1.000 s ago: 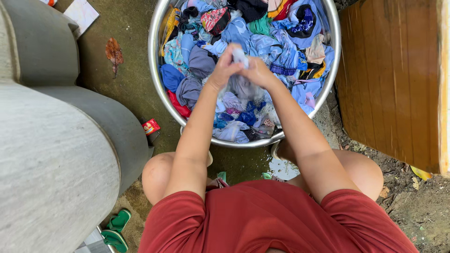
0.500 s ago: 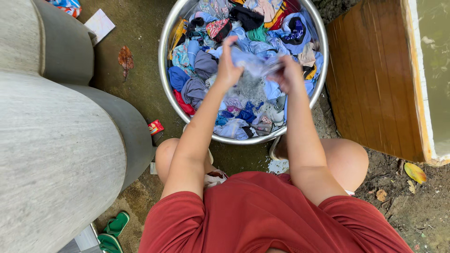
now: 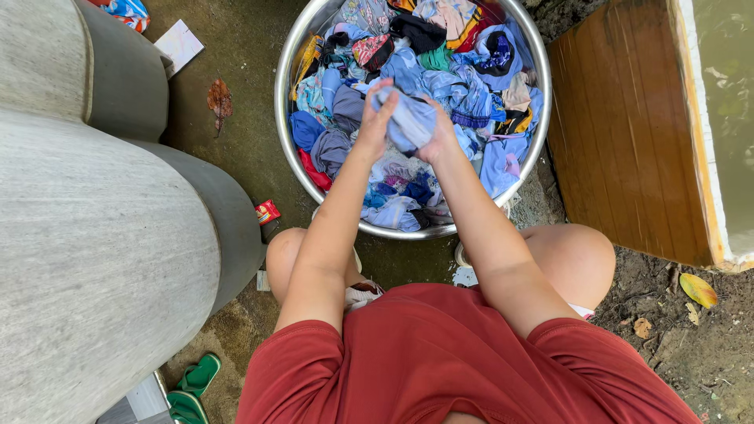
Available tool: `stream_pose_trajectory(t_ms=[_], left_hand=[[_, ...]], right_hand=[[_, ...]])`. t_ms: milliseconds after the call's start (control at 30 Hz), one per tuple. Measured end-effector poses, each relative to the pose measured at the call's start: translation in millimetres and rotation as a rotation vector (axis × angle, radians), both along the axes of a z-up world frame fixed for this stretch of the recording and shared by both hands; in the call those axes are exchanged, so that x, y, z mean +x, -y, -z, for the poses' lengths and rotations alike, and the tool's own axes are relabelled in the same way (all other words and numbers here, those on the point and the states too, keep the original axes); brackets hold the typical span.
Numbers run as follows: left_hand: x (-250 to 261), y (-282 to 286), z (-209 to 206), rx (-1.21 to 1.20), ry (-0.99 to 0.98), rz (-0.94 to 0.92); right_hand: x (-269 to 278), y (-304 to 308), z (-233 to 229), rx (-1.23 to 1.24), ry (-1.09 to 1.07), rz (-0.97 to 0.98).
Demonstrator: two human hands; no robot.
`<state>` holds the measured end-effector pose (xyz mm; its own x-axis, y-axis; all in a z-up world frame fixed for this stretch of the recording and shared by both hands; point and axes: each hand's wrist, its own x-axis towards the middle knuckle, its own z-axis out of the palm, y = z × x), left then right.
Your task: The person washes clothes in a basin, pours liquid from a bottle into a second basin of water, and then continues washing the clothes by hand.
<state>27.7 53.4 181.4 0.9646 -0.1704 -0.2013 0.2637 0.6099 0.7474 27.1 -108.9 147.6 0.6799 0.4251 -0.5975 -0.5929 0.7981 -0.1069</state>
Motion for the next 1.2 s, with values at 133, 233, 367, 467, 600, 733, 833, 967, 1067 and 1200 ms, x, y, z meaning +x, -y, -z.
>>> stream_pose_trajectory(t_ms=[133, 233, 367, 467, 600, 733, 833, 967, 1067, 1200], left_hand=[[-4.3, -4.0, 9.8, -0.339, -0.231, 0.027], [1.6, -0.7, 5.2, -0.041, -0.203, -0.257], [-4.9, -0.5, -14.6, 0.72, 0.444, -0.442], [-13.7, 21.0, -19.4, 0.728, 0.508, -0.406], [-4.5, 21.9, -0.9, 0.784, 0.037, -0.408], [17.3, 6.3, 26.3, 0.112, -0.377, -0.263], [27.1, -0.6, 46.3, -0.161, -0.519, -0.042], [28.2, -7.3, 64.7, -0.174, -0.661, 0.385], [29.0, -6.9, 67.5, 0.014, -0.741, 0.538], [35.5, -8.3, 65.8, 0.107, -0.739, 0.623]], right_hand=[[2.3, -22.3, -43.5, 0.087, 0.038, -0.07], [-3.3, -26.3, -82.6, -0.151, -0.056, -0.065], [-14.9, -30.9, -100.6, -0.442, -0.178, -0.229], [-10.4, -31.7, -59.6, -0.229, -0.138, -0.152], [6.9, -39.1, -22.1, -0.342, 0.029, 0.137], [11.2, -57.5, -46.1, -0.748, 0.233, 0.384], [7.5, -63.1, -66.7, -1.106, 0.519, 0.235], [1.4, -56.6, -92.3, -1.559, 1.104, 0.08], [-1.3, -49.2, -109.3, -1.711, 1.344, -0.049], [0.1, -49.9, -123.0, -1.689, 1.444, -0.166]])
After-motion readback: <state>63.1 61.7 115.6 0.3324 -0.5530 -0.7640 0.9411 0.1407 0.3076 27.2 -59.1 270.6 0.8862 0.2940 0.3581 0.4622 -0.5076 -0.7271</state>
